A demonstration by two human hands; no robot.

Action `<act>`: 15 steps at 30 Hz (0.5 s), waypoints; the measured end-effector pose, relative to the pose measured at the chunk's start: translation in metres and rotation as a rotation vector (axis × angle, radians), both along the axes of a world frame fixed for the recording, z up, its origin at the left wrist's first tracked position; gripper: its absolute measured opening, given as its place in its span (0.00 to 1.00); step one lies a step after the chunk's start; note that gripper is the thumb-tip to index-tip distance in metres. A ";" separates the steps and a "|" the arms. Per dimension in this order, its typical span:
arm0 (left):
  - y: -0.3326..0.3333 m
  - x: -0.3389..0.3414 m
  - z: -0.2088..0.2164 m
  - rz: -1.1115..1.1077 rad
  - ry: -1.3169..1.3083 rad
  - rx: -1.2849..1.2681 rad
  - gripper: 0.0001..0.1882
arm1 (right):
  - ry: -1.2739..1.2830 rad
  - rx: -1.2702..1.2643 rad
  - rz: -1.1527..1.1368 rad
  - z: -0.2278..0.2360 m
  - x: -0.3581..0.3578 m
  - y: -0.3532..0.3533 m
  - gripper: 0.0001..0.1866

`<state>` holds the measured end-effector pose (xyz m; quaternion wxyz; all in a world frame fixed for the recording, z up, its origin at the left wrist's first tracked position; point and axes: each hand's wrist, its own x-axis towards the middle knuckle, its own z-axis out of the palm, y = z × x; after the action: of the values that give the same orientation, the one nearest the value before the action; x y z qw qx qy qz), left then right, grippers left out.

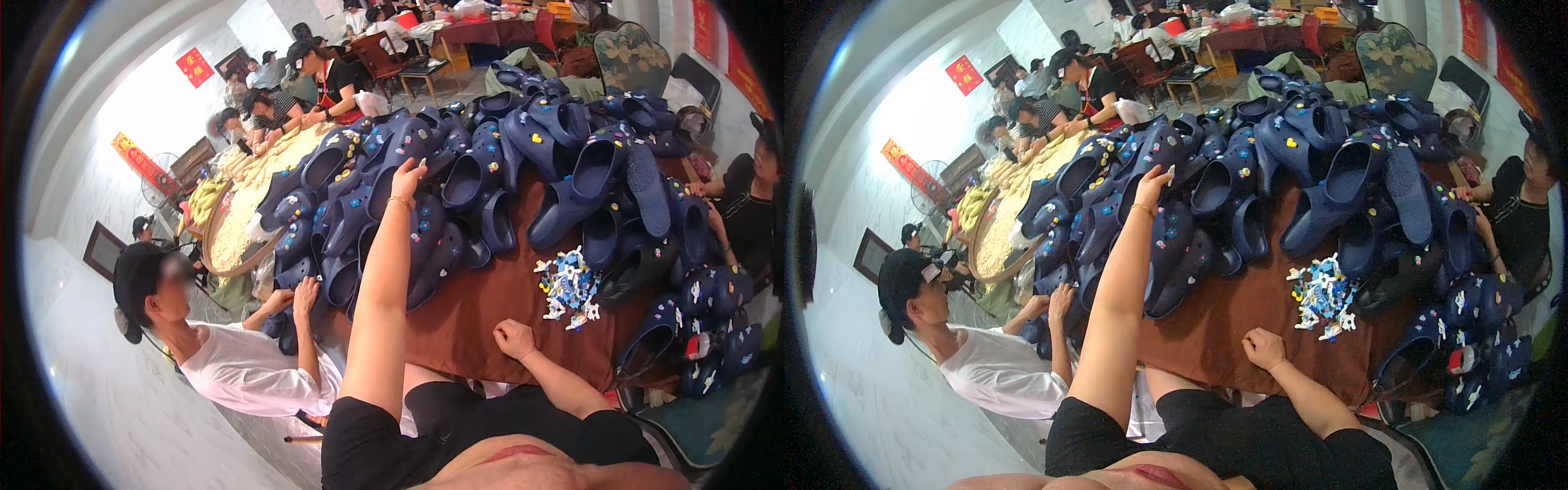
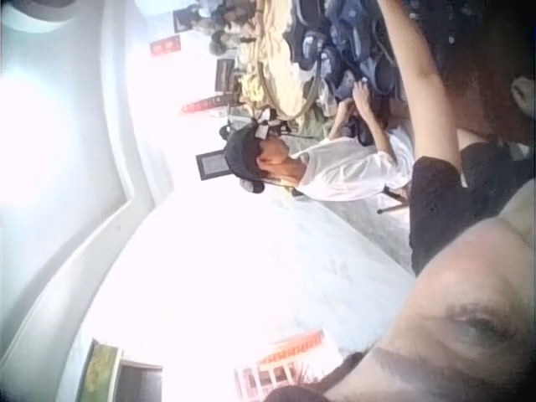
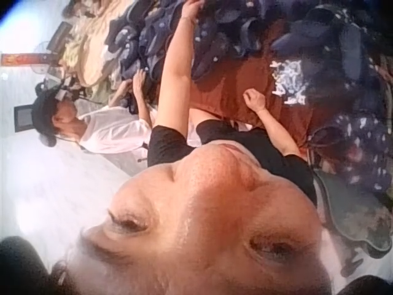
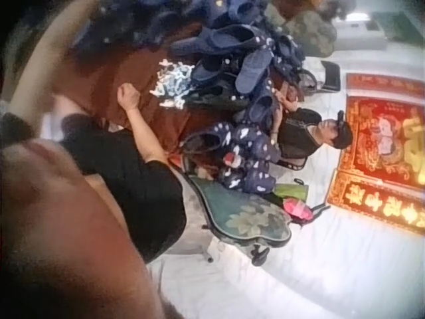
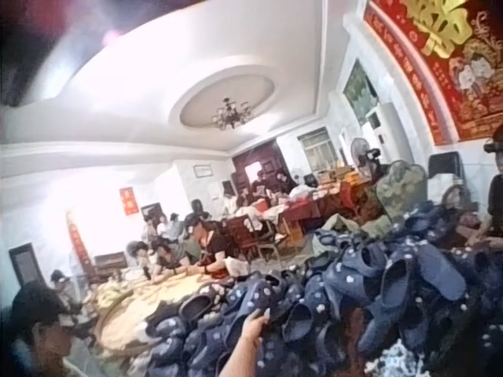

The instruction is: Manually attaching small decorative pins and components into the holes of rubber clog shoes.

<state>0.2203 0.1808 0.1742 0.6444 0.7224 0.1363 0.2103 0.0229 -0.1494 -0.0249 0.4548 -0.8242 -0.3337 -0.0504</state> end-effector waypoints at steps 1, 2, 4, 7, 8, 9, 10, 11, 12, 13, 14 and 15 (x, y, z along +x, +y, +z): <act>0.010 0.007 -0.004 0.040 -0.052 -0.060 0.29 | -0.022 -0.018 -0.002 -0.003 0.000 0.001 0.04; 0.025 0.005 -0.006 0.097 -0.105 -0.118 0.30 | -0.026 -0.015 0.010 -0.002 -0.001 0.004 0.04; 0.022 0.001 0.007 0.022 -0.196 -0.202 0.28 | -0.023 -0.011 0.002 -0.004 -0.002 0.001 0.05; 0.006 -0.032 0.057 0.006 -0.348 -0.302 0.29 | -0.059 -0.009 -0.010 -0.007 -0.006 0.001 0.03; -0.006 -0.044 0.073 -0.054 -0.414 -0.342 0.28 | -0.046 -0.012 -0.017 -0.008 -0.007 0.000 0.03; -0.010 -0.057 0.083 -0.096 -0.461 -0.354 0.28 | -0.052 -0.012 -0.008 -0.008 -0.008 0.001 0.04; -0.013 -0.071 0.092 -0.130 -0.507 -0.365 0.28 | -0.056 -0.014 0.009 -0.007 -0.011 0.002 0.04; -0.028 -0.085 0.099 -0.149 -0.475 -0.307 0.27 | -0.020 -0.023 0.001 -0.007 -0.011 0.000 0.04; -0.055 -0.102 0.109 -0.137 -0.411 -0.258 0.27 | -0.024 -0.040 -0.017 -0.012 -0.007 -0.002 0.05; -0.071 -0.122 0.115 -0.180 -0.402 -0.321 0.27 | -0.028 -0.054 -0.023 -0.015 -0.006 -0.003 0.06; -0.083 -0.140 0.115 -0.218 -0.386 -0.388 0.27 | -0.006 -0.088 -0.017 -0.013 -0.006 -0.003 0.06; -0.094 -0.156 0.113 -0.200 -0.341 -0.382 0.27 | -0.016 -0.056 -0.006 -0.017 -0.001 -0.003 0.08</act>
<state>0.0642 0.0871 0.2868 0.8001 0.5520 -0.0089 0.2348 0.0215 -0.1527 -0.0421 0.4285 -0.8373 -0.3361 -0.0490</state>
